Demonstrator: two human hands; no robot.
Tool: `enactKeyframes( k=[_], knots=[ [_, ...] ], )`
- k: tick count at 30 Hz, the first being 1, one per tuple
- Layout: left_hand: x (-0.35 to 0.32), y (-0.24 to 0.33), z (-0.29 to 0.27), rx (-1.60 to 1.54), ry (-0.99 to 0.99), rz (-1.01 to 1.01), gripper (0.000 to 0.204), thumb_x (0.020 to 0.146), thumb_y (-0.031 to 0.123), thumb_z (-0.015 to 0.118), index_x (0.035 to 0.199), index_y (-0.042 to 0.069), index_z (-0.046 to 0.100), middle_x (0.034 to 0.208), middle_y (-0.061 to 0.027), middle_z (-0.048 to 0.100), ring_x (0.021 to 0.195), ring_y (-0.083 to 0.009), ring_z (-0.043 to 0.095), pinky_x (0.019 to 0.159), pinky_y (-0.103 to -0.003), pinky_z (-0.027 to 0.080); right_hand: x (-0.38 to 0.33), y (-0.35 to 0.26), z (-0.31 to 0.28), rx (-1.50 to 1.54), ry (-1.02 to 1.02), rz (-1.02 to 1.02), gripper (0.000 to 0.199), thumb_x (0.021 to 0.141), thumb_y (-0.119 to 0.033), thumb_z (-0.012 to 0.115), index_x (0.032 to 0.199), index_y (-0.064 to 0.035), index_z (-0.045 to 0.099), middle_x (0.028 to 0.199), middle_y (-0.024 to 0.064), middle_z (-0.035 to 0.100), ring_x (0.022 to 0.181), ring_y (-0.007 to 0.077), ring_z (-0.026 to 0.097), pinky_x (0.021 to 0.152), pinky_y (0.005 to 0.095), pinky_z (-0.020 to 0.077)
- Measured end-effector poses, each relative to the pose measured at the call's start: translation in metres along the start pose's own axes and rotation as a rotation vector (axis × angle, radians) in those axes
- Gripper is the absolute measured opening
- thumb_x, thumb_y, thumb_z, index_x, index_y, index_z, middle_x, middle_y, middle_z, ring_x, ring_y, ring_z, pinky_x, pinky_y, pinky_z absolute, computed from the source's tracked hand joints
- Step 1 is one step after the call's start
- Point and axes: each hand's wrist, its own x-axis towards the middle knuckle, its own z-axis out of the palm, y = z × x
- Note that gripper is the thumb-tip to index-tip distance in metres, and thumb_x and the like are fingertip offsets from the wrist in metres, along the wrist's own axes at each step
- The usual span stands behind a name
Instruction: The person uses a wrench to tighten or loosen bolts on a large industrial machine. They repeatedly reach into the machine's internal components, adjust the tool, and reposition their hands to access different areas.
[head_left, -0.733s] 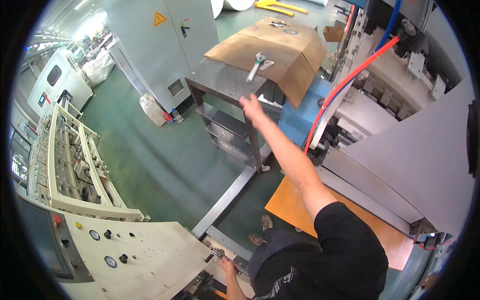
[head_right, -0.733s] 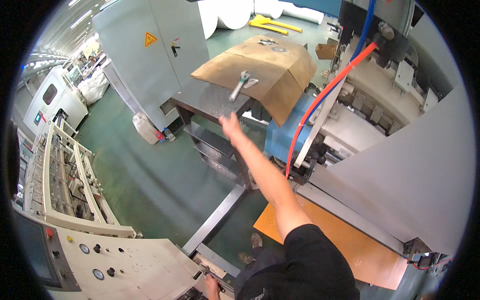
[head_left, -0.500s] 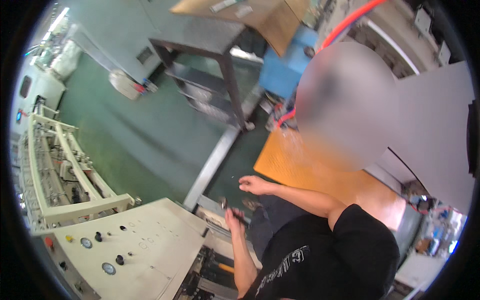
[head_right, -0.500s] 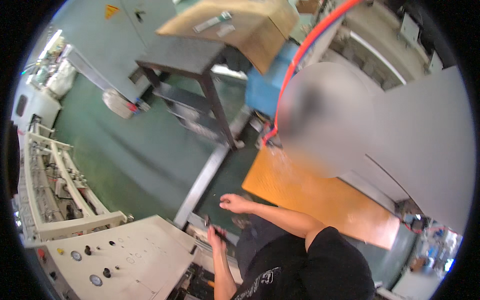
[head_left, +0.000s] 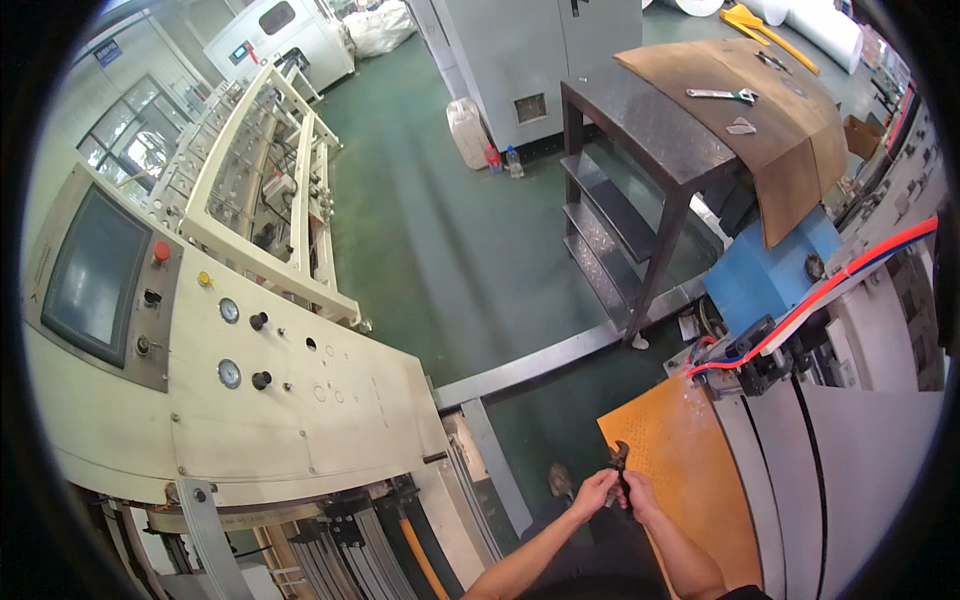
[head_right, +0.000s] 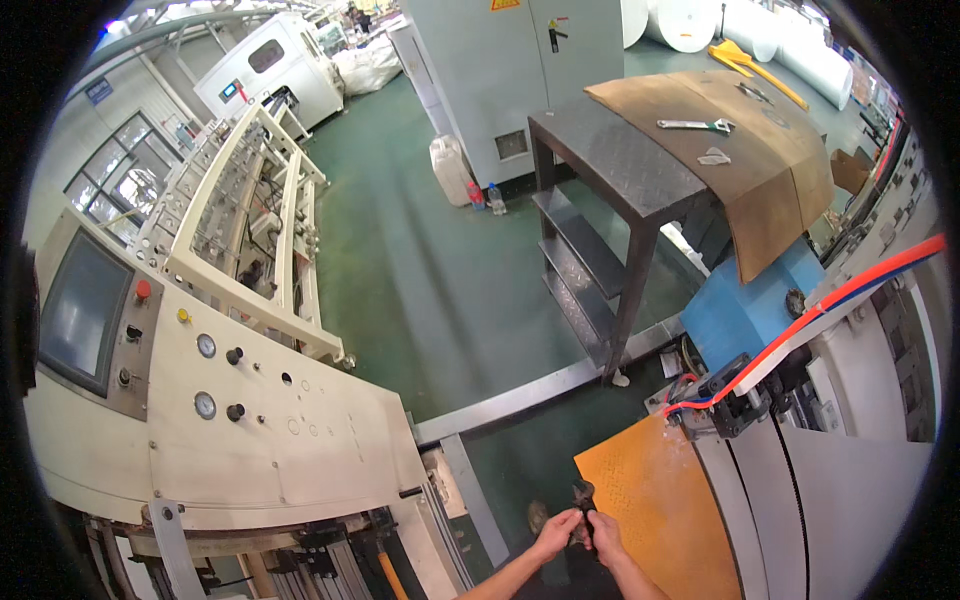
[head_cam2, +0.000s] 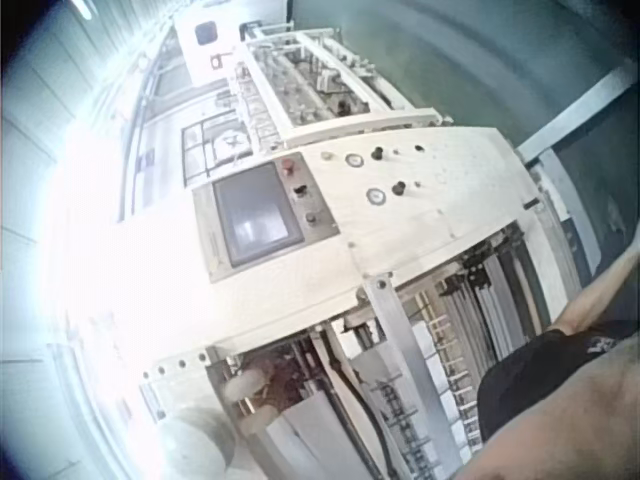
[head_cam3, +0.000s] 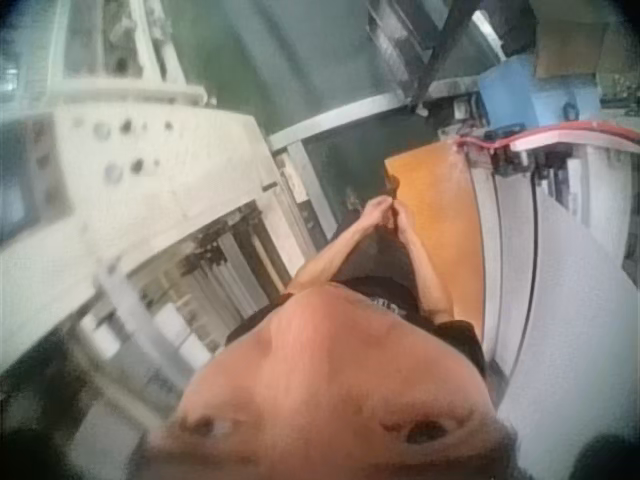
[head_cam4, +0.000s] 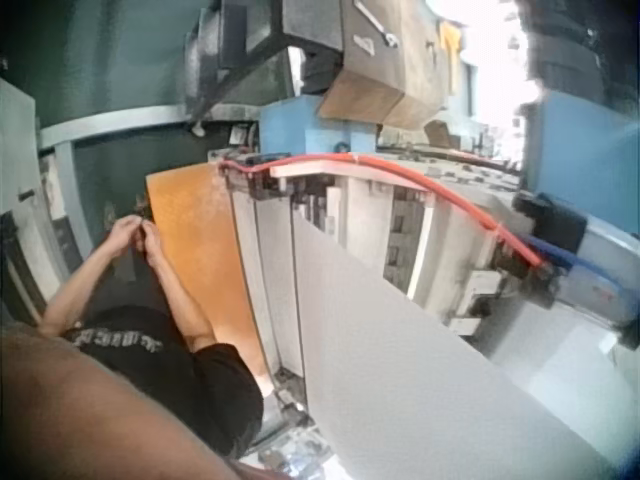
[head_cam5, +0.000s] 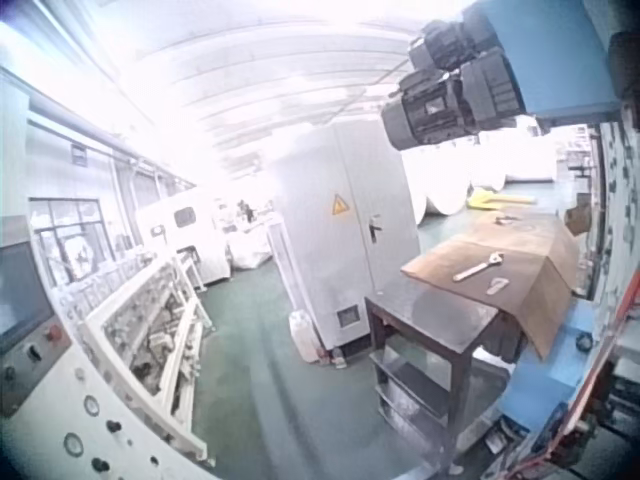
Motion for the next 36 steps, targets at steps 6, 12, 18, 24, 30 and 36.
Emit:
enactKeyframes(
  k=[6,12,18,24,30,36],
  knots=[
    [0.008,-0.058,-0.069,0.172,0.347,-0.047,0.029,0.093,0.027,0.052,0.113,0.006,0.055,0.093,-0.0019,0.061,0.078,-0.0096,0.056,0.066,-0.024,0.046,0.019,0.012,-0.089,-0.207,0.251,-0.040,0.031,0.094,-0.034,0.047,0.082,-0.0072,0.056,0.051,0.0025,0.048,0.038,0.0120,0.042,0.036,0.0270,0.0329],
    [-0.028,-0.129,-0.227,1.121,0.243,0.077,0.017,0.087,0.012,0.044,0.072,0.008,0.049,0.063,-0.0034,0.049,0.059,-0.0154,0.048,0.052,-0.030,0.040,0.031,-0.016,-0.164,-0.485,0.461,-0.176,0.046,0.090,-0.038,0.053,0.060,-0.0033,0.054,0.051,0.0027,0.048,0.043,0.0111,0.045,0.040,0.0278,0.0335],
    [-0.043,-0.197,-0.322,0.369,0.712,-0.340,0.021,0.092,0.029,0.053,0.086,0.009,0.048,0.064,-0.0039,0.055,0.047,-0.0122,0.051,0.039,-0.026,0.037,0.102,0.002,-0.252,-0.300,0.615,-0.083,0.030,0.090,-0.027,0.051,0.076,-0.0014,0.056,0.053,0.0051,0.049,0.040,0.0125,0.043,0.037,0.0281,0.0321],
    [0.075,-0.224,-0.407,0.537,0.742,-0.234,0.025,0.093,0.030,0.049,0.077,0.010,0.050,0.062,-0.0017,0.053,0.048,-0.0094,0.046,0.039,-0.022,0.036,0.226,0.034,-0.368,-0.275,0.657,-0.050,0.029,0.092,-0.028,0.050,0.078,-0.0027,0.052,0.056,0.0051,0.050,0.039,0.0119,0.042,0.035,0.0281,0.0313],
    [0.236,-0.198,-0.443,0.807,0.612,0.194,0.031,0.094,0.030,0.047,0.077,0.004,0.051,0.065,-0.0003,0.050,0.058,-0.0089,0.046,0.053,-0.025,0.038,0.362,0.041,-0.458,-0.154,0.639,-0.162,0.033,0.092,-0.029,0.052,0.074,-0.0006,0.052,0.057,0.0083,0.052,0.039,0.0142,0.044,0.034,0.0297,0.0329],
    [0.311,-0.165,-0.347,0.936,0.616,0.407,0.029,0.094,0.028,0.050,0.092,0.000,0.057,0.073,-0.0028,0.055,0.064,-0.0096,0.049,0.059,-0.024,0.040,0.449,0.033,-0.546,-0.199,0.613,-0.263,0.035,0.091,-0.027,0.052,0.066,-0.0032,0.049,0.054,0.0074,0.051,0.036,0.0144,0.042,0.032,0.0284,0.0307]
  ],
)
